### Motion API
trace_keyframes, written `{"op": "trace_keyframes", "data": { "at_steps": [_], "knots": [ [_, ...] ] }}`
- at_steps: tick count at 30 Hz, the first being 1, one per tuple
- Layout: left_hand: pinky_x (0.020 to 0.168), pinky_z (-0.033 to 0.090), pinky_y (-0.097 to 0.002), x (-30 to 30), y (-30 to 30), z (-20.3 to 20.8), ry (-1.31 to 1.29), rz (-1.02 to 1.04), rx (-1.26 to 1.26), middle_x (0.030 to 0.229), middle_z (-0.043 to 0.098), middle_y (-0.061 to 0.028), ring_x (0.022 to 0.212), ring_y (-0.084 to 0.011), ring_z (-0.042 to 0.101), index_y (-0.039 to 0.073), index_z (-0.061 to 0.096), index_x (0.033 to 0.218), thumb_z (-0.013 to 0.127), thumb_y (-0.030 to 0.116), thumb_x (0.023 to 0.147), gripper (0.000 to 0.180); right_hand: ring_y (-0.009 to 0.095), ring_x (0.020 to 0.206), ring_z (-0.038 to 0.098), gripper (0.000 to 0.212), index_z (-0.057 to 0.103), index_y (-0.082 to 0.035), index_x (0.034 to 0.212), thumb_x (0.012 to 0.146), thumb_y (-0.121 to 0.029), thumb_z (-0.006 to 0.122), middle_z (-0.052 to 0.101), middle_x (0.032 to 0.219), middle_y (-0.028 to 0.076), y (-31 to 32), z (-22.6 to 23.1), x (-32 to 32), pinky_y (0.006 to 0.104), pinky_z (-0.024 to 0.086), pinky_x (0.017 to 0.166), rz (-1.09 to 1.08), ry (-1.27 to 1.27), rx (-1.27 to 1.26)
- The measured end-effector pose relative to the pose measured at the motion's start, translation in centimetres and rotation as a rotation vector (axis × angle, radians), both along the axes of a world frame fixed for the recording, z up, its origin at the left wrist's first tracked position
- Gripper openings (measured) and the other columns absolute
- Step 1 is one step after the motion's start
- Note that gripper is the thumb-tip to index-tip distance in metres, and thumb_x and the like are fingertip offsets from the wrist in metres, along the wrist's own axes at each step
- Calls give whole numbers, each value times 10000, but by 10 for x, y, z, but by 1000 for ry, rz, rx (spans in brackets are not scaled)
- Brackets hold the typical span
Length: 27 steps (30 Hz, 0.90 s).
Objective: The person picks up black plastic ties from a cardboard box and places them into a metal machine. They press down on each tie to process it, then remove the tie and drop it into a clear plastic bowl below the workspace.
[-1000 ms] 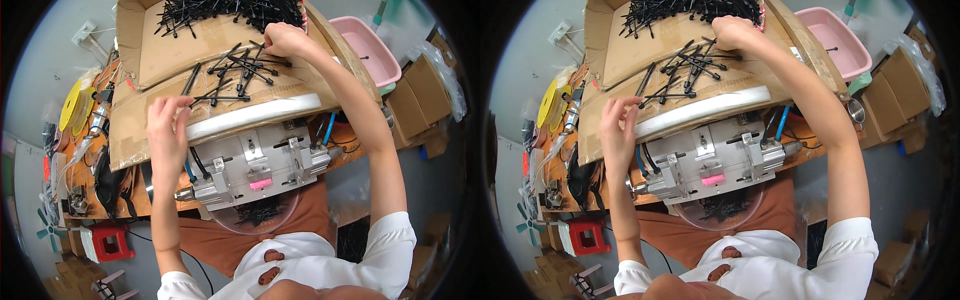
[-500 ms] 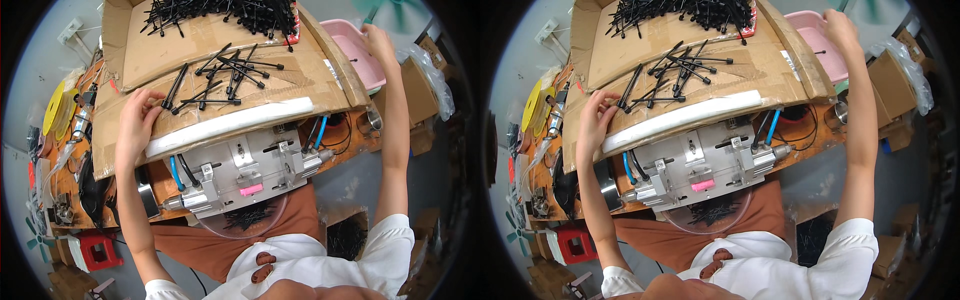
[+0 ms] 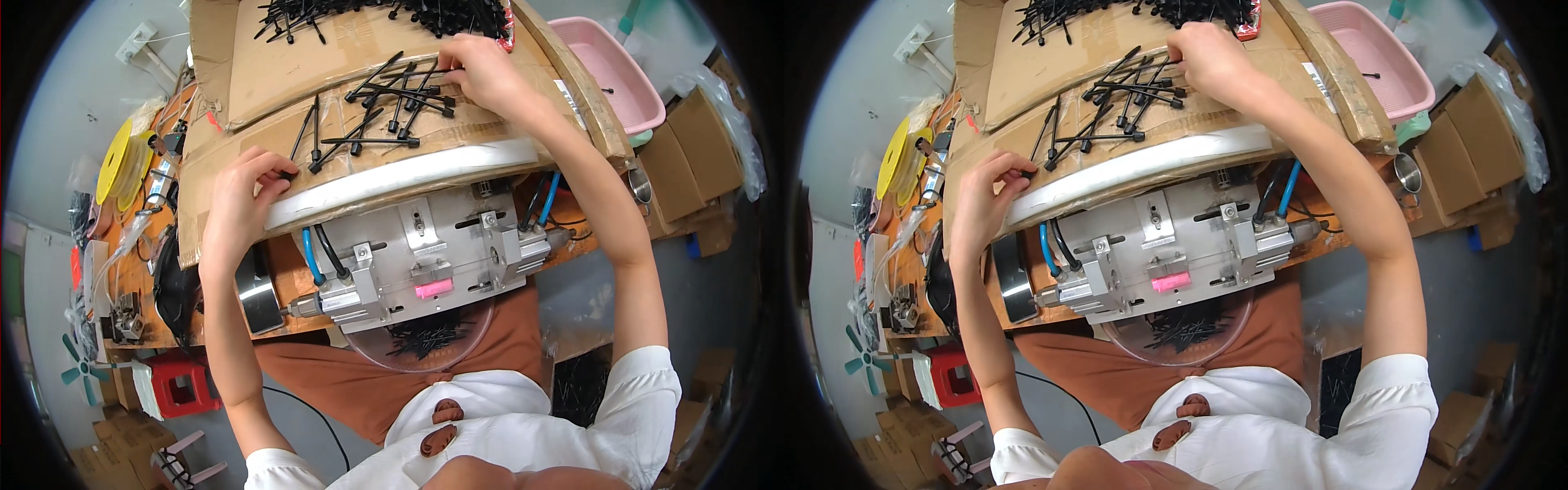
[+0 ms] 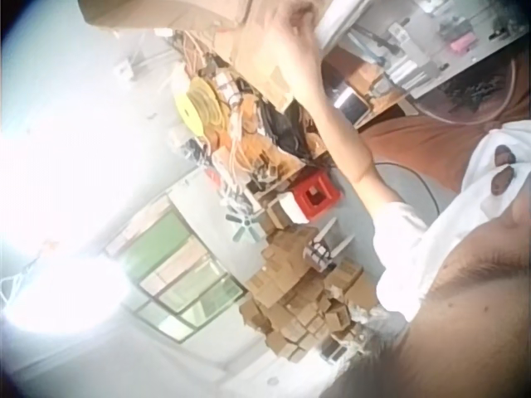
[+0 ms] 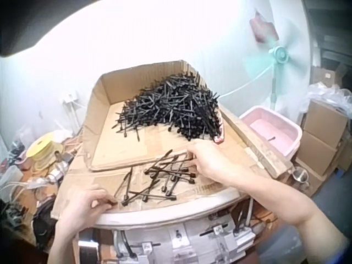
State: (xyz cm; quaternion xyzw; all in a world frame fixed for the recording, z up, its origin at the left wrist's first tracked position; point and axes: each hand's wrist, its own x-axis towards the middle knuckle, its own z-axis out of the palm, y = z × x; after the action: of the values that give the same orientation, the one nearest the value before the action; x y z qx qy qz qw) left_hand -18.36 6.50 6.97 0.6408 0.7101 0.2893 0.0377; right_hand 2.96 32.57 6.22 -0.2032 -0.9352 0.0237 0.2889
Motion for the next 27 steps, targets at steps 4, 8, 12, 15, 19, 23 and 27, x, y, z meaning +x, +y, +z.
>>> {"op": "trace_keyframes", "data": {
  "at_steps": [4, 8, 12, 15, 19, 23, 27],
  "knots": [
    [684, 477, -297, 11, -18, 1, -69, 23, 56, 861, 598, -108, 756, -212, 598, 4, 618, 984, 626, -108, 744, 265, 243, 768, 629, 129, 624, -6, 947, 821, -21, 646, 634, 811, 112, -6, 12, 17, 345, 498, 718, 29, 242, -15],
    [678, 484, -313, 67, -40, -29, 32, 143, 295, 926, 603, -120, 790, -241, 594, 10, 614, 988, 593, -118, 774, 251, 126, 694, 588, 159, 627, -33, 1050, 907, -92, 591, 631, 802, 45, -34, 31, 52, 261, 486, 637, 14, 408, -295],
    [746, 475, -310, 164, -83, -78, -40, 142, 190, 930, 538, -81, 866, -202, 523, 33, 464, 1371, 636, -200, 665, 762, 91, 708, 574, 137, 625, 22, 1000, 928, -86, 581, 614, 783, 38, -57, 22, 83, 228, 468, 640, 176, 578, -923],
    [822, 442, -347, 207, -86, -109, 59, 44, -1, 991, 510, -129, 886, -264, 499, -82, 357, 1397, 575, -80, 732, 700, 121, 687, 577, 195, 607, 8, 1028, 956, -159, 536, 619, 781, 74, -60, 9, 109, 241, 461, 603, 395, 555, -1134],
    [824, 440, -343, 219, -68, -120, 129, 96, -72, 1004, 495, -127, 895, -259, 492, -94, 364, 1383, 560, -63, 722, 690, 95, 643, 537, 382, 568, 26, 1078, 1028, -311, 396, 602, 796, 101, -76, -5, 119, 179, 399, 500, 462, 578, -1098],
    [822, 439, -339, 224, -69, -117, 159, 86, -111, 1003, 492, -123, 899, -256, 492, -95, 351, 1386, 560, -66, 720, 699, 133, 743, 606, 333, 552, 42, 1098, 998, -269, 487, 624, 856, 129, -101, 3, 119, 180, 420, 503, 275, 702, -924],
    [819, 442, -339, 222, -67, -113, 206, 87, -141, 1005, 489, -122, 891, -257, 491, -93, 340, 1391, 561, -68, 717, 709, 191, 805, 651, 138, 648, 24, 960, 822, 37, 647, 682, 952, 137, -128, 6, 125, 280, 527, 613, 250, 727, -981]
  ]
}}
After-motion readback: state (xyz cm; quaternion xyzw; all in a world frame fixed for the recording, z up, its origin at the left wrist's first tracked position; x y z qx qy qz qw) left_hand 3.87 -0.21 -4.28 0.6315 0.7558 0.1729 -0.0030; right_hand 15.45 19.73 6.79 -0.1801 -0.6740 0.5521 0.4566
